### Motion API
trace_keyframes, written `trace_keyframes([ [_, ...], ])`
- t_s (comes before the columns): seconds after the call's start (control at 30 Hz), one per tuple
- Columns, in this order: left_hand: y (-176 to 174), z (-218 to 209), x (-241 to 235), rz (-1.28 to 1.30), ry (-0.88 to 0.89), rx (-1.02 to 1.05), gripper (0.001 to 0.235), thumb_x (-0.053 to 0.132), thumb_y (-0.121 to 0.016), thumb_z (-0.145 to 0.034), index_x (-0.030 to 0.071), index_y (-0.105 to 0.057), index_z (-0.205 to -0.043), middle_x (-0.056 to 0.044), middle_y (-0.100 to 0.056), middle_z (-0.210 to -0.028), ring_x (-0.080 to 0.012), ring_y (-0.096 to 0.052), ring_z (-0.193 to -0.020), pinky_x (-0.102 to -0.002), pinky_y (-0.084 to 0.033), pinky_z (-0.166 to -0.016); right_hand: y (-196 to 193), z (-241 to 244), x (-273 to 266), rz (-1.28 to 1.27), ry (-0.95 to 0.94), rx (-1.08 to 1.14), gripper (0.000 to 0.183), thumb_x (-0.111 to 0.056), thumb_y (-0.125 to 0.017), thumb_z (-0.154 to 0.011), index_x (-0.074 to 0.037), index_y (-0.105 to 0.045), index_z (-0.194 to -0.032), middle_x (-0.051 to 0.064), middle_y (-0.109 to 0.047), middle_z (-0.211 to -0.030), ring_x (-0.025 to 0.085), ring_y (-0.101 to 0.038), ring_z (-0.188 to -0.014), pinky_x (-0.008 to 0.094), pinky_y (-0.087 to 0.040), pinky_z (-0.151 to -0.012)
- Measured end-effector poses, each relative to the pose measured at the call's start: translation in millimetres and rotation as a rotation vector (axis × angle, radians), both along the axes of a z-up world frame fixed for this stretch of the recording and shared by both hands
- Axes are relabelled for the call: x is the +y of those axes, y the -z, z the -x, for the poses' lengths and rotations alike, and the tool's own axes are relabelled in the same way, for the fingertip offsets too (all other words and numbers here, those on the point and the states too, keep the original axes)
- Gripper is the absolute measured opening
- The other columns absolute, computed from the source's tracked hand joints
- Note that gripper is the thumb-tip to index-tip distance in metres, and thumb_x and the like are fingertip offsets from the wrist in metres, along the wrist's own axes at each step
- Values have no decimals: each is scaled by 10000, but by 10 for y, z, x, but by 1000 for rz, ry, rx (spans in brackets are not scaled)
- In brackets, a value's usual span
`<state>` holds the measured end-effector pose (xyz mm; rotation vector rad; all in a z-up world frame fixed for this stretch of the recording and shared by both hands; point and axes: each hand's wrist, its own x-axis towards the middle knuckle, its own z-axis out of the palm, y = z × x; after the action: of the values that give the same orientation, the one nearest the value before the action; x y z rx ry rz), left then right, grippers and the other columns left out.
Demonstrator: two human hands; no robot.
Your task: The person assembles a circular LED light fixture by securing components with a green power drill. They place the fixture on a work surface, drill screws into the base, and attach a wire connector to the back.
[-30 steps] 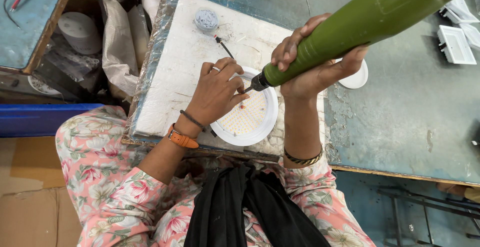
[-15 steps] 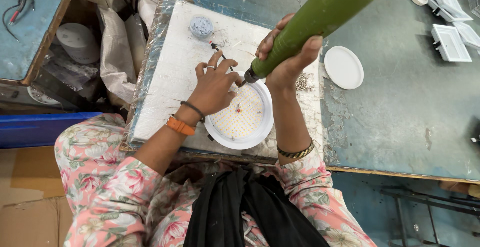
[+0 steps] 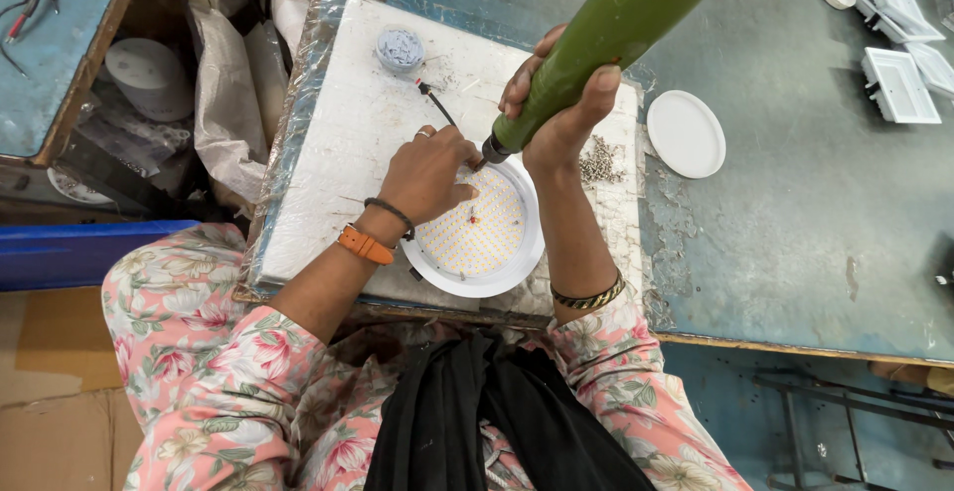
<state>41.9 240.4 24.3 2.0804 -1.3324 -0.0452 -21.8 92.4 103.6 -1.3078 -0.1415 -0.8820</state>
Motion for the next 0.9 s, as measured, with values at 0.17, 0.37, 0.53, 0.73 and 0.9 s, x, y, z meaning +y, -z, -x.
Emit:
trace_keyframes([
  [0.17,2,-10,11,26,19,27,333,271,-890,-684,144,-740,-954,-71,-656,-1037,-342,-626,-996,-452,-528,-811,27,-38,8,5,-32,46,867,-887,-492,-857,-48,-505,-1072,78,-511,-654,195,-510,-528,349,-467,-530],
  [0.37,-8,-28,-4,25,43,25,355,263,-890,-685,117,-746,-974,-80,-661,-1053,-352,-626,-971,-455,-524,-810,29,-104,44,40,-73,101,848,-856,-543,-865,-29,-517,-1049,88,-518,-656,190,-504,-521,342,-457,-505],
  [0.53,7,-32,-20,2,51,40,357,273,-889,-689,126,-754,-984,-77,-661,-1051,-349,-629,-978,-452,-527,-825,7,-74,71,29,-79,71,822,-828,-574,-876,-23,-521,-1034,83,-517,-650,188,-521,-517,336,-472,-500],
  [0.73,-26,-23,-22,-19,45,27,377,282,-886,-688,134,-753,-1008,-73,-659,-1064,-351,-630,-983,-451,-530,-817,-37,-30,125,49,-42,44,820,-811,-598,-882,-4,-543,-1022,97,-533,-643,189,-526,-502,334,-469,-485],
  [0.9,-49,-20,-27,-69,40,27,359,302,-876,-703,159,-754,-1009,-52,-652,-1082,-335,-629,-995,-451,-534,-813,-37,-7,151,59,-46,49,828,-802,-616,-874,7,-545,-1033,107,-539,-659,189,-528,-513,331,-466,-482],
])
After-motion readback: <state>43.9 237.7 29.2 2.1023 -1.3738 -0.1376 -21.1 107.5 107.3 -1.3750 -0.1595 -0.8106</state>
